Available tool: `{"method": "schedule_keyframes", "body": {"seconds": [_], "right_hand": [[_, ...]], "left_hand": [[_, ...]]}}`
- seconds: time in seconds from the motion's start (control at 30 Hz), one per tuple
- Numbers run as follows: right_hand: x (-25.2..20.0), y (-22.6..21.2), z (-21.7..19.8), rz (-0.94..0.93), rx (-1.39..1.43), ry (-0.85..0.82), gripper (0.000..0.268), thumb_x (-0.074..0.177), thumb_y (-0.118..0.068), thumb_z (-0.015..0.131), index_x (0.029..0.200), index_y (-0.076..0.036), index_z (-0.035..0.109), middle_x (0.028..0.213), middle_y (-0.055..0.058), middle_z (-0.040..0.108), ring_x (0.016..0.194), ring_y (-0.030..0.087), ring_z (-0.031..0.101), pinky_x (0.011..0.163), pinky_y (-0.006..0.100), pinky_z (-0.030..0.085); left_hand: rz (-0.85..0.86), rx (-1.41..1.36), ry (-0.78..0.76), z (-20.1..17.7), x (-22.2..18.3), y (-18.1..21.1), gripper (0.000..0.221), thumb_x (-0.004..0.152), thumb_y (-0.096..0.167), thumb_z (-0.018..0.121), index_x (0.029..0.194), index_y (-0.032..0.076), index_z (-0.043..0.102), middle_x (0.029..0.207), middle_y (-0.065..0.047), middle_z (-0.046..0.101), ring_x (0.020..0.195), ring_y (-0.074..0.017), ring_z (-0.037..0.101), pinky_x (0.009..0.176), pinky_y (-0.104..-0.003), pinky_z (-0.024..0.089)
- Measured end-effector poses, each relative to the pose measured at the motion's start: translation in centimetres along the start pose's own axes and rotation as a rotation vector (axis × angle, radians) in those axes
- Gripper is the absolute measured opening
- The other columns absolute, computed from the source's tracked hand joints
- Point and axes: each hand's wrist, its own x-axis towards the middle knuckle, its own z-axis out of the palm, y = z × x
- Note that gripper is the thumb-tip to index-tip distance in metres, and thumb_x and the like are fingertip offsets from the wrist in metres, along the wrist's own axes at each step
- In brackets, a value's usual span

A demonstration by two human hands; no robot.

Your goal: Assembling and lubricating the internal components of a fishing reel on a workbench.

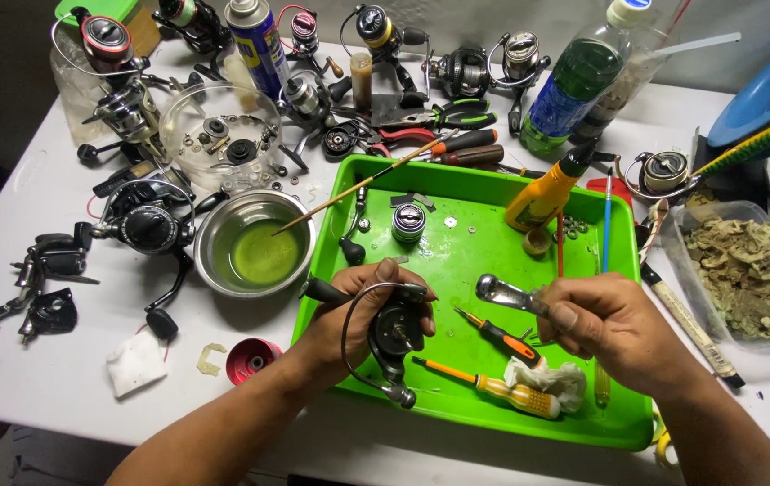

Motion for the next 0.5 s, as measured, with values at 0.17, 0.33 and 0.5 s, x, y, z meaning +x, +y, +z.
{"method": "schedule_keyframes", "body": {"seconds": [0.17, 0.33, 0.5], "right_hand": [[0.5, -2.8, 1.3, -0.218, -0.244, -0.081, 0.043, 0.098, -0.040, 0.056, 0.069, -0.010, 0.067, 0.059, -0.001, 0.057, 0.049, 0.012, 0.048, 0.047, 0.028, 0.037], [0.1, -3.4, 2.0, -0.240, -0.372, -0.124, 0.045, 0.096, -0.046, 0.055, 0.071, -0.012, 0.070, 0.055, -0.003, 0.055, 0.046, 0.012, 0.049, 0.046, 0.028, 0.036], [0.1, -3.8, 2.6, -0.258, -0.439, -0.161, 0.040, 0.097, -0.042, 0.056, 0.072, -0.013, 0.069, 0.058, -0.003, 0.059, 0.048, 0.013, 0.053, 0.047, 0.029, 0.038]], "left_hand": [[0.017, 0.114, -0.016, 0.2, -0.2, 0.4, 0.052, 0.104, 0.042, 0.049, 0.099, -0.004, 0.071, 0.077, -0.020, 0.074, 0.063, -0.0202, 0.070, 0.055, -0.028, 0.058], [0.010, 0.151, -0.020, 0.3, 0.0, 0.5, 0.052, 0.103, 0.043, 0.049, 0.098, -0.004, 0.071, 0.078, -0.020, 0.074, 0.064, -0.0210, 0.071, 0.056, -0.029, 0.059], [0.010, 0.179, -0.035, 0.1, 0.0, 0.5, 0.052, 0.101, 0.044, 0.051, 0.101, -0.004, 0.072, 0.080, -0.020, 0.075, 0.069, -0.0228, 0.073, 0.061, -0.030, 0.061]]}}
